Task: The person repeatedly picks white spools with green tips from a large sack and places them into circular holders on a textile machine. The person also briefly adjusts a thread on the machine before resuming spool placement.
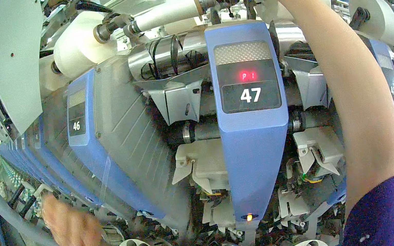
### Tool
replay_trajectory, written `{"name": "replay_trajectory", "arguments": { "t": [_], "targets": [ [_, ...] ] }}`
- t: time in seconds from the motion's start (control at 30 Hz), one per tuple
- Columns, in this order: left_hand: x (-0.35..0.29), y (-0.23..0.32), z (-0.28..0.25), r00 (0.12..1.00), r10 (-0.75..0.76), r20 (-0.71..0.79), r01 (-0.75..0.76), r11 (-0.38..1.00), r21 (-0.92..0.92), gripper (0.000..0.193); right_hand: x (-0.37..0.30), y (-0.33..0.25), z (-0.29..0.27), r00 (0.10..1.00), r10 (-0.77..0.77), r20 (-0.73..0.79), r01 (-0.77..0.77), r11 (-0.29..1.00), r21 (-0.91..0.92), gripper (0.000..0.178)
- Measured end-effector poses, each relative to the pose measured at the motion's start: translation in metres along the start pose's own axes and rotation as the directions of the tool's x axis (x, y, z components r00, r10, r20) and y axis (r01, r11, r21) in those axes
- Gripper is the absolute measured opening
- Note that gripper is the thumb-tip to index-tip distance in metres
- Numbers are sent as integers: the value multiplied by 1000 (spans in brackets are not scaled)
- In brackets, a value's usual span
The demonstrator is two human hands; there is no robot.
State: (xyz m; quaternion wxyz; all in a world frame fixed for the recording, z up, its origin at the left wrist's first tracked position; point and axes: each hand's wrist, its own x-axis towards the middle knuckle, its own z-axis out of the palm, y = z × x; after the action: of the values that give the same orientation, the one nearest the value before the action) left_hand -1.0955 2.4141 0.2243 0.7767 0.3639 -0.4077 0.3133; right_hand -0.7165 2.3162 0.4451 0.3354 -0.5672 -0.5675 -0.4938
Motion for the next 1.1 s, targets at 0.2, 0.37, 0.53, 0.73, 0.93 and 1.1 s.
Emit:
{"name": "replay_trajectory", "arguments": {
  "t": [0.2,0.37,0.53,0.73,0.93,1.1],
  "targets": [
    [-189,33,-11,598,-496,-629,634,773,-7,22,3,4,5,999,33,-36,-31,998,56,25],
    [-339,30,5,333,-724,-604,579,-348,737,23,7,3,11,997,8,-79,-14,997,-76,24],
    [-247,33,-1,428,-505,-750,597,-465,654,23,-19,-8,5,981,-130,-147,82,952,-295,23],
    [25,-30,-63,986,-23,-165,156,-230,961,26,-51,-9,-25,959,-276,-62,238,907,-346,19],
    [220,-68,-136,956,271,113,-6,-364,931,28,-50,-9,-23,965,-251,-80,222,939,-264,19],
    [274,-76,-184,962,271,38,77,-400,913,31,-52,-8,-18,965,-236,-114,207,953,-223,19]
  ]
}}
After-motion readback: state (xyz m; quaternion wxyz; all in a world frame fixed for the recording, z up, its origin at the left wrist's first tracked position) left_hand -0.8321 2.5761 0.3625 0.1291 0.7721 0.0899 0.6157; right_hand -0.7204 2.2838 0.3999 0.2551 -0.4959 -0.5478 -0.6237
